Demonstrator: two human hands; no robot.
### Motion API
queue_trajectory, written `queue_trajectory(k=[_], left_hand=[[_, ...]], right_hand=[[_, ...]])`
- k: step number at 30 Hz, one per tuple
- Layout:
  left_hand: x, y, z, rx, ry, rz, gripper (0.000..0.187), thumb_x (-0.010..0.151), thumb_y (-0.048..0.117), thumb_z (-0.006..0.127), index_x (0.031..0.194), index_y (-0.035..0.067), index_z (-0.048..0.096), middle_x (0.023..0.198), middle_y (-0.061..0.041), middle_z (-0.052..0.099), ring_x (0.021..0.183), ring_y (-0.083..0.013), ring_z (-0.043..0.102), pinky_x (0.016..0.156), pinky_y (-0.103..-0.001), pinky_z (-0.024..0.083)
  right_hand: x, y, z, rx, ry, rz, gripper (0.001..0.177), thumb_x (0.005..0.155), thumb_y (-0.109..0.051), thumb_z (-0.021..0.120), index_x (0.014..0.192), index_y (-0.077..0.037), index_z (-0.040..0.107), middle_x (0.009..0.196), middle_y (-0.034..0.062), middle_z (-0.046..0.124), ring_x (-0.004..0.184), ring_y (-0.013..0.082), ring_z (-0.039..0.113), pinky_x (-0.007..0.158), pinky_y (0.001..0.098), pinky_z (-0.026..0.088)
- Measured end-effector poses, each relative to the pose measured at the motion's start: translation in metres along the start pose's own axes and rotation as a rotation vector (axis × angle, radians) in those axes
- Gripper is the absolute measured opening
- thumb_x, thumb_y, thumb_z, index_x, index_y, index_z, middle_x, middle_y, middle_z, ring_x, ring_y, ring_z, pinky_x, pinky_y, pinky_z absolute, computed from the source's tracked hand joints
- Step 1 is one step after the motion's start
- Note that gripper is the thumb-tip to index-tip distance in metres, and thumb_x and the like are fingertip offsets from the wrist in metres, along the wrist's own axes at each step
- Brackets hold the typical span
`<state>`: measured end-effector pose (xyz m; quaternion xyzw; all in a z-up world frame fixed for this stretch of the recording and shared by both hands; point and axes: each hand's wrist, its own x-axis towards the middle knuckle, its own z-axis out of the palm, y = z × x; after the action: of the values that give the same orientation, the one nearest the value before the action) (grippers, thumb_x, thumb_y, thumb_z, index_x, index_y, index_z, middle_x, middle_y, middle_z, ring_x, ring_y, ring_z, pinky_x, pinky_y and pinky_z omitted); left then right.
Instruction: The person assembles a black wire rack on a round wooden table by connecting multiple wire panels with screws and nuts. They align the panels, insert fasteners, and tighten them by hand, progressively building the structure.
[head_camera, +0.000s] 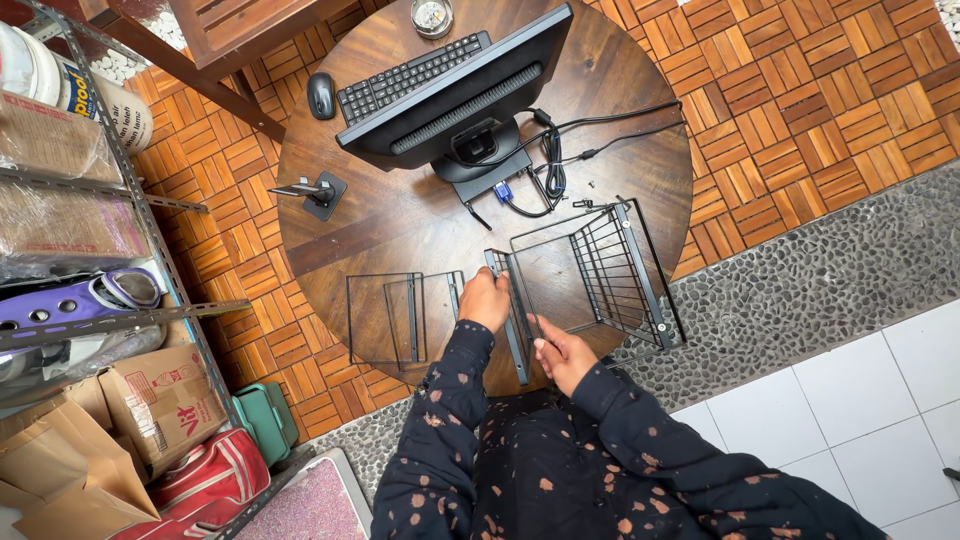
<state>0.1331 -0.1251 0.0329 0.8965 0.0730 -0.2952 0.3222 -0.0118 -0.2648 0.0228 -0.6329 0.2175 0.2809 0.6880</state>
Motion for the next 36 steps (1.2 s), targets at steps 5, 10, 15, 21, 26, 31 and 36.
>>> queue_trajectory(k=[5, 10, 15, 21, 26, 31, 36], left_hand=[[0.0, 0.007, 0.003, -0.002, -0.018, -0.009, 0.041, 0.101, 0.033, 0.055, 0.102, -0.007, 0.065, 0.095, -0.032, 0.07, 0.094, -0.0456, 0.071, 0.087, -0.049, 0.055], [-0.001, 0.013, 0.0, -0.021, -0.043, -0.024, 0.04, 0.1, 0.032, 0.055, 0.103, -0.006, 0.064, 0.099, -0.033, 0.07, 0.097, -0.0462, 0.07, 0.088, -0.049, 0.055], [0.0, 0.012, -0.004, -0.025, -0.045, -0.048, 0.04, 0.099, 0.033, 0.056, 0.104, -0.006, 0.065, 0.101, -0.031, 0.07, 0.099, -0.0453, 0.069, 0.089, -0.049, 0.054], [0.002, 0.004, -0.013, 0.004, -0.033, -0.041, 0.038, 0.099, 0.032, 0.056, 0.106, -0.004, 0.066, 0.101, -0.029, 0.071, 0.1, -0.0451, 0.068, 0.09, -0.05, 0.053], [-0.008, -0.007, -0.029, 0.014, -0.073, -0.115, 0.036, 0.098, 0.03, 0.056, 0.111, -0.001, 0.066, 0.099, -0.027, 0.073, 0.098, -0.0422, 0.072, 0.091, -0.048, 0.055], [-0.023, -0.012, -0.035, 0.091, -0.044, -0.116, 0.035, 0.098, 0.03, 0.057, 0.109, -0.001, 0.068, 0.105, -0.028, 0.071, 0.103, -0.0444, 0.069, 0.093, -0.05, 0.054], [-0.023, -0.007, -0.035, 0.064, -0.044, -0.148, 0.036, 0.097, 0.031, 0.057, 0.11, -0.001, 0.067, 0.107, -0.026, 0.071, 0.103, -0.043, 0.069, 0.093, -0.05, 0.054]], right_hand=[[0.011, -0.002, -0.002, 0.031, -0.03, -0.011, 0.055, 0.104, -0.011, 0.048, 0.158, -0.016, 0.038, 0.079, -0.0008, 0.052, 0.065, 0.0065, 0.046, 0.058, 0.0227, 0.046], [0.02, -0.014, -0.01, 0.044, -0.041, 0.02, 0.055, 0.104, -0.012, 0.05, 0.158, -0.015, 0.039, 0.078, -0.0011, 0.053, 0.064, 0.0071, 0.047, 0.059, 0.0233, 0.048], [0.026, -0.026, -0.016, 0.054, -0.037, 0.054, 0.055, 0.104, -0.014, 0.051, 0.158, -0.015, 0.039, 0.077, -0.0013, 0.053, 0.063, 0.0072, 0.047, 0.058, 0.0237, 0.048], [0.025, -0.022, -0.014, 0.063, -0.045, 0.031, 0.056, 0.103, -0.013, 0.051, 0.158, -0.014, 0.039, 0.076, -0.001, 0.053, 0.063, 0.0073, 0.047, 0.058, 0.024, 0.048], [0.013, -0.021, -0.021, 0.053, -0.057, -0.028, 0.056, 0.103, -0.012, 0.052, 0.158, -0.013, 0.039, 0.079, -0.0002, 0.054, 0.066, 0.0068, 0.05, 0.06, 0.0237, 0.051], [0.016, -0.026, -0.03, 0.171, 0.01, 0.01, 0.056, 0.102, -0.01, 0.053, 0.157, -0.013, 0.041, 0.08, 0.0002, 0.055, 0.065, 0.0087, 0.052, 0.058, 0.0244, 0.048], [0.015, -0.014, -0.029, 0.128, -0.048, -0.005, 0.058, 0.102, -0.009, 0.053, 0.158, -0.013, 0.04, 0.078, -0.0001, 0.054, 0.066, 0.0082, 0.051, 0.061, 0.0246, 0.05]])
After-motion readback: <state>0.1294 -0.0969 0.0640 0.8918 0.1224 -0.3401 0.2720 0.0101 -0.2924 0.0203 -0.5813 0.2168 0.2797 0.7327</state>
